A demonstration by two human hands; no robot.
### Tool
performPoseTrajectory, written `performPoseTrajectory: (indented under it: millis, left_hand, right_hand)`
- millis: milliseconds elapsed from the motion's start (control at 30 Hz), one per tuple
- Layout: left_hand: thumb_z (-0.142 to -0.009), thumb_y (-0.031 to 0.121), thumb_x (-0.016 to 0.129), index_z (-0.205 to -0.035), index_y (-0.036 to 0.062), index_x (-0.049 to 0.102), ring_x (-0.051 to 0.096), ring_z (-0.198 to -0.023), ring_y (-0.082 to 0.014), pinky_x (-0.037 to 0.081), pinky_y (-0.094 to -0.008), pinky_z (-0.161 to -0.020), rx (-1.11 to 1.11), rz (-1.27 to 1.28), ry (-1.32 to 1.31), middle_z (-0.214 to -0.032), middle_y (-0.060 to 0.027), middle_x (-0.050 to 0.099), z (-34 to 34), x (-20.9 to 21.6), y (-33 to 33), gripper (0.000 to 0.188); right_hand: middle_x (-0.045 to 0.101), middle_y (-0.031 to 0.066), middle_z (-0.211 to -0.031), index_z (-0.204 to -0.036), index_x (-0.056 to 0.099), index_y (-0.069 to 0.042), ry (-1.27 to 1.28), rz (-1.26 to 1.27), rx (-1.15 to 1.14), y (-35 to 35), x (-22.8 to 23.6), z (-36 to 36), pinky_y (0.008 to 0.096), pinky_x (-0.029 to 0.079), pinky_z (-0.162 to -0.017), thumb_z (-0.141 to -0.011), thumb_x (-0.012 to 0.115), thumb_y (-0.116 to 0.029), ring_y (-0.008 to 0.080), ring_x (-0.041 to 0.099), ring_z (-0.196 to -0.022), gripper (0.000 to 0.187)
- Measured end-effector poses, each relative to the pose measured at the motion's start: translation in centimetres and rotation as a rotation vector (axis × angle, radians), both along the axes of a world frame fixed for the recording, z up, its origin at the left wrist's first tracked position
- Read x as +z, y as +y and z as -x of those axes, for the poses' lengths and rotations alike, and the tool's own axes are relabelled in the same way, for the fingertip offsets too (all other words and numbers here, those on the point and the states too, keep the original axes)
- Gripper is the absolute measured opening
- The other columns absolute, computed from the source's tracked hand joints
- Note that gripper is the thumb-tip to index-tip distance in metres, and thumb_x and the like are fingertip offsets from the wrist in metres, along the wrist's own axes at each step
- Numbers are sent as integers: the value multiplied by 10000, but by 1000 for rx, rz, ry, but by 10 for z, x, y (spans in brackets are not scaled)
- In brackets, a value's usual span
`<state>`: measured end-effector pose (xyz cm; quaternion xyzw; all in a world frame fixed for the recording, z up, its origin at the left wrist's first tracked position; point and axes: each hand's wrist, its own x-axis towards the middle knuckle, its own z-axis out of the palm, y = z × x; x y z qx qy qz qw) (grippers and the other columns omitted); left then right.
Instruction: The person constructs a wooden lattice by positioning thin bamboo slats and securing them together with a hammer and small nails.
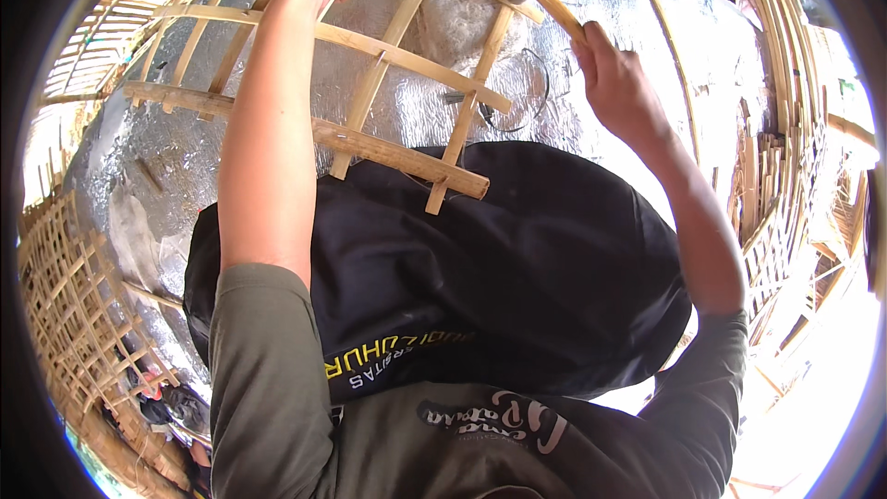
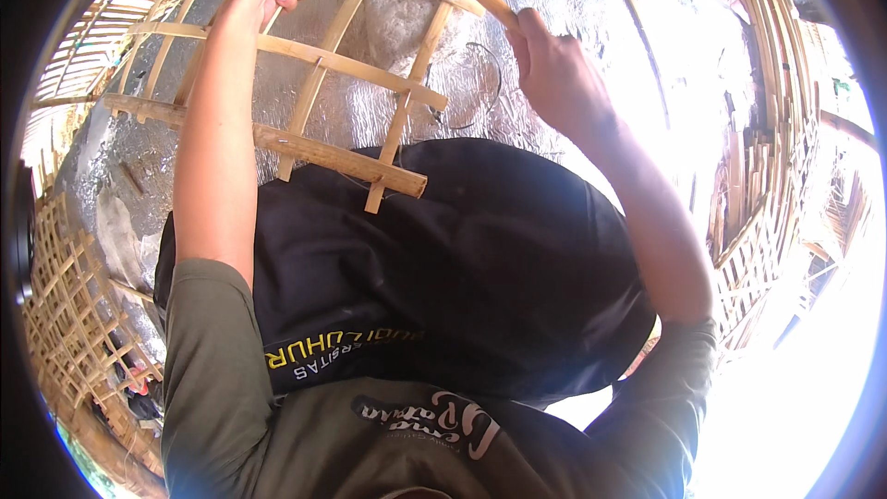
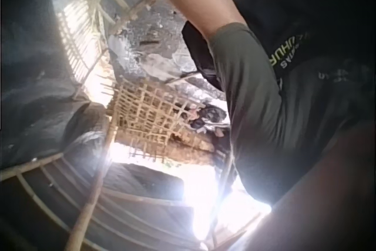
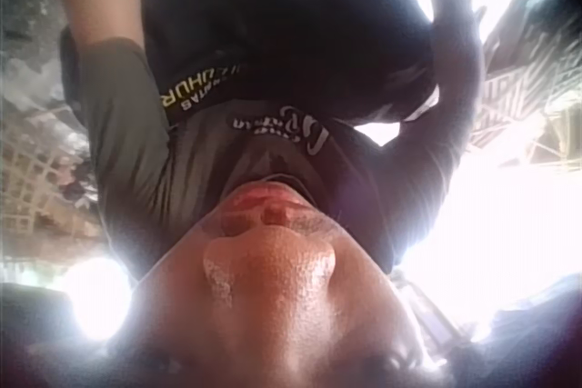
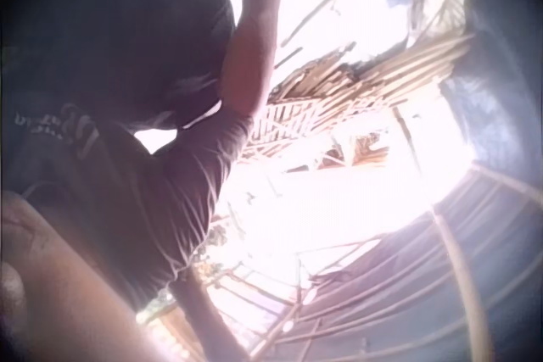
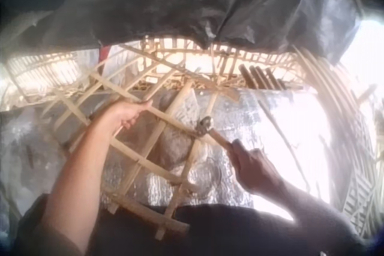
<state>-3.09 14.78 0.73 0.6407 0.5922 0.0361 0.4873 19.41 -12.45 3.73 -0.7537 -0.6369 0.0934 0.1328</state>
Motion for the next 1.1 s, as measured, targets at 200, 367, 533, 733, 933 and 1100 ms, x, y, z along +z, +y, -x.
performPoseTrajectory:
  millis: [200,367,533,733,933,1100]
  left_hand:
    - [-849,598,716,-976,11,654,469,-614,-132,408,-281,-545,-40,58,-93,-760,-26,561,11,-31,24,603]
    - [-856,599,708,-961,36,646,457,-600,-122,380,-279,-512,1,-37,-40,-749,-14,543,1,-14,7,576]
    - [-859,593,708,-1023,15,655,462,-612,-130,395,-289,-534,-65,44,-101,-773,-28,559,14,-20,15,603]
    - [-869,574,709,-1045,11,661,486,-653,-141,428,-301,-583,17,-11,36,-807,-51,574,-3,10,-9,592]
    - [-855,621,691,-1118,-30,645,497,-689,-150,455,-298,-637,24,19,20,-829,-61,583,4,-4,0,703]
    - [-857,610,697,-1124,-15,646,506,-692,-152,452,-306,-637,-22,12,57,-799,-59,584,-9,2,-10,681]
  right_hand:
    - [534,109,-532,-997,478,-56,140,-369,-35,5,23,8,427,413,-391,-1041,499,-143,252,563,-399,100]
    - [580,172,-553,-1046,468,-73,-29,-13,20,2,-2,-4,492,444,-430,-1053,466,-211,366,626,-477,138]
    - [565,132,-546,-1048,478,-68,68,-258,-22,8,20,-2,415,431,-388,-1056,464,-199,284,615,-443,132]
    - [571,158,-547,-1037,474,-72,-56,-5,7,3,-5,0,495,431,-426,-1043,493,-234,359,577,-431,163]
    - [586,177,-561,-1055,479,-74,65,-37,-66,4,11,3,500,423,-427,-1040,502,-226,396,603,-471,154]
    - [551,149,-514,-1063,464,-84,-50,10,-57,-2,-13,-1,491,422,-403,-1034,508,-227,367,588,-436,152]
